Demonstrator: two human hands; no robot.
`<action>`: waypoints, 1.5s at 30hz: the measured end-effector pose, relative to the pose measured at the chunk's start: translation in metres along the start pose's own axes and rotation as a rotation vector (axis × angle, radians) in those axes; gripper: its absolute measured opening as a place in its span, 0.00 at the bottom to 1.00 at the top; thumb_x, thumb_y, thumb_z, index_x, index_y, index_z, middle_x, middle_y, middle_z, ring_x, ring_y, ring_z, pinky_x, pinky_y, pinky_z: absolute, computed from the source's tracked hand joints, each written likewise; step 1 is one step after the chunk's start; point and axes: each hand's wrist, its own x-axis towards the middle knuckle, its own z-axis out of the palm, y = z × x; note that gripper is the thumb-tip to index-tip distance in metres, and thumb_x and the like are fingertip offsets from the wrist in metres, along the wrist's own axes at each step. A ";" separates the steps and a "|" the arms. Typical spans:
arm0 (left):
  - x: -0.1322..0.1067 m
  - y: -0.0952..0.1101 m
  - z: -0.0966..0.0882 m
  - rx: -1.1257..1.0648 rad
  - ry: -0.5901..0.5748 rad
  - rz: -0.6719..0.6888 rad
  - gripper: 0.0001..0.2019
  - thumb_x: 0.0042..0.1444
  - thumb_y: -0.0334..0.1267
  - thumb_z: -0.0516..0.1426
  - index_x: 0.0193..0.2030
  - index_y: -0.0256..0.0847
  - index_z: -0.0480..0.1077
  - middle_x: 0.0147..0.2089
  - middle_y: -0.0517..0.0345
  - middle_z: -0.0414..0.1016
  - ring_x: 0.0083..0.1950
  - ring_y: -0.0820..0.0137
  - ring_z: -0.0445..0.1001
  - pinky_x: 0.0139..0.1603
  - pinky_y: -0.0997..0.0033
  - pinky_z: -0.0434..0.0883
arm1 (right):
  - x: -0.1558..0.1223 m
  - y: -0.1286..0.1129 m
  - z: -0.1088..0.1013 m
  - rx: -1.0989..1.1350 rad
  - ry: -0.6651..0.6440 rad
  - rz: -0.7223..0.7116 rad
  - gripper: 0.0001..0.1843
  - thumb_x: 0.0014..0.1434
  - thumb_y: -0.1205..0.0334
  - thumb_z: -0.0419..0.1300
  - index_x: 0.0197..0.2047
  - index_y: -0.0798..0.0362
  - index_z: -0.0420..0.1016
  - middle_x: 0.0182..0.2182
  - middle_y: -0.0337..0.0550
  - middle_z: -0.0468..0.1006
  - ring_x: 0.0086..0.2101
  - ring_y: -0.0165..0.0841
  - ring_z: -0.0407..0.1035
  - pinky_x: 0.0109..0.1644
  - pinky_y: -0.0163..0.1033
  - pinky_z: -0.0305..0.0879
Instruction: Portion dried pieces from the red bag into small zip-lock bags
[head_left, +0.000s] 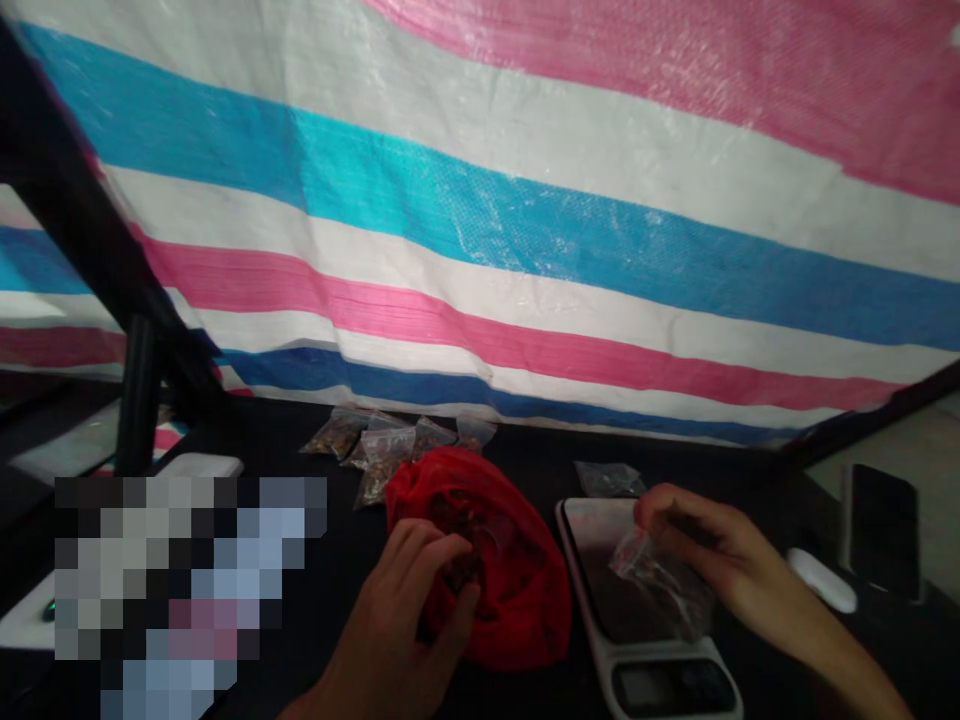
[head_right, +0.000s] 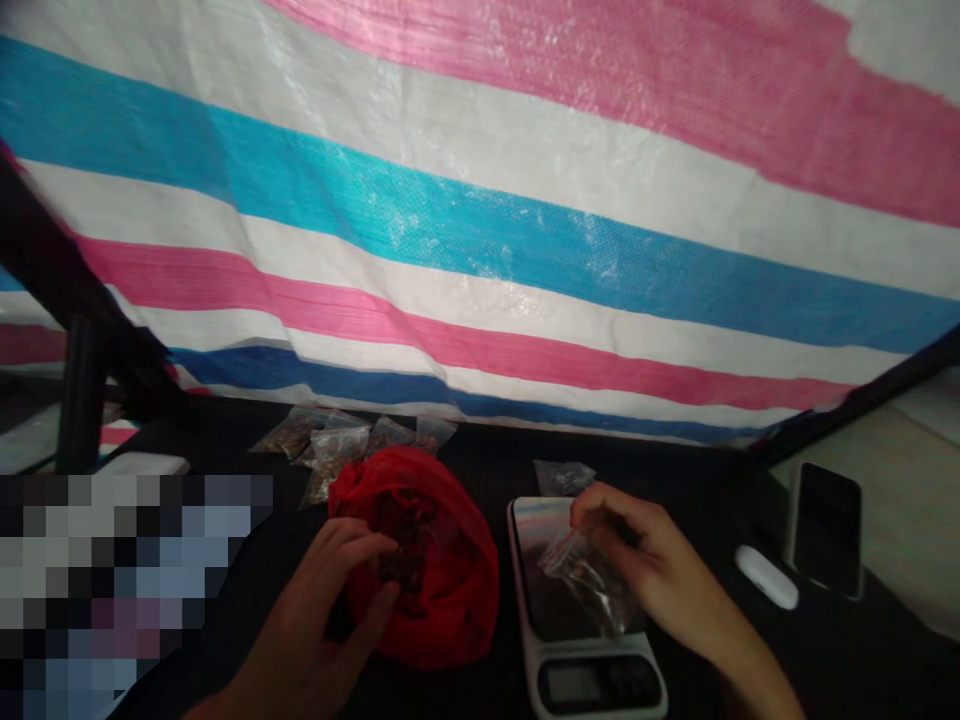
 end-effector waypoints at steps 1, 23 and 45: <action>0.001 0.001 0.001 -0.001 -0.004 0.004 0.12 0.64 0.28 0.55 0.51 0.47 0.67 0.42 0.57 0.76 0.44 0.66 0.75 0.45 0.68 0.77 | 0.001 0.007 0.000 -0.018 -0.022 0.001 0.15 0.65 0.52 0.59 0.30 0.50 0.75 0.26 0.38 0.77 0.28 0.35 0.73 0.31 0.36 0.71; 0.004 -0.010 -0.004 0.104 0.107 0.059 0.11 0.63 0.24 0.54 0.42 0.46 0.69 0.36 0.58 0.77 0.41 0.66 0.74 0.41 0.67 0.76 | -0.023 0.047 -0.002 -0.240 0.034 -0.006 0.20 0.60 0.53 0.63 0.55 0.47 0.73 0.49 0.49 0.79 0.48 0.45 0.75 0.52 0.51 0.74; 0.008 -0.001 -0.005 0.088 0.132 0.089 0.11 0.61 0.22 0.54 0.39 0.44 0.70 0.30 0.60 0.76 0.35 0.67 0.73 0.36 0.70 0.75 | -0.022 0.056 0.029 -0.306 0.115 0.005 0.23 0.55 0.58 0.69 0.53 0.45 0.72 0.43 0.45 0.80 0.42 0.43 0.77 0.46 0.48 0.75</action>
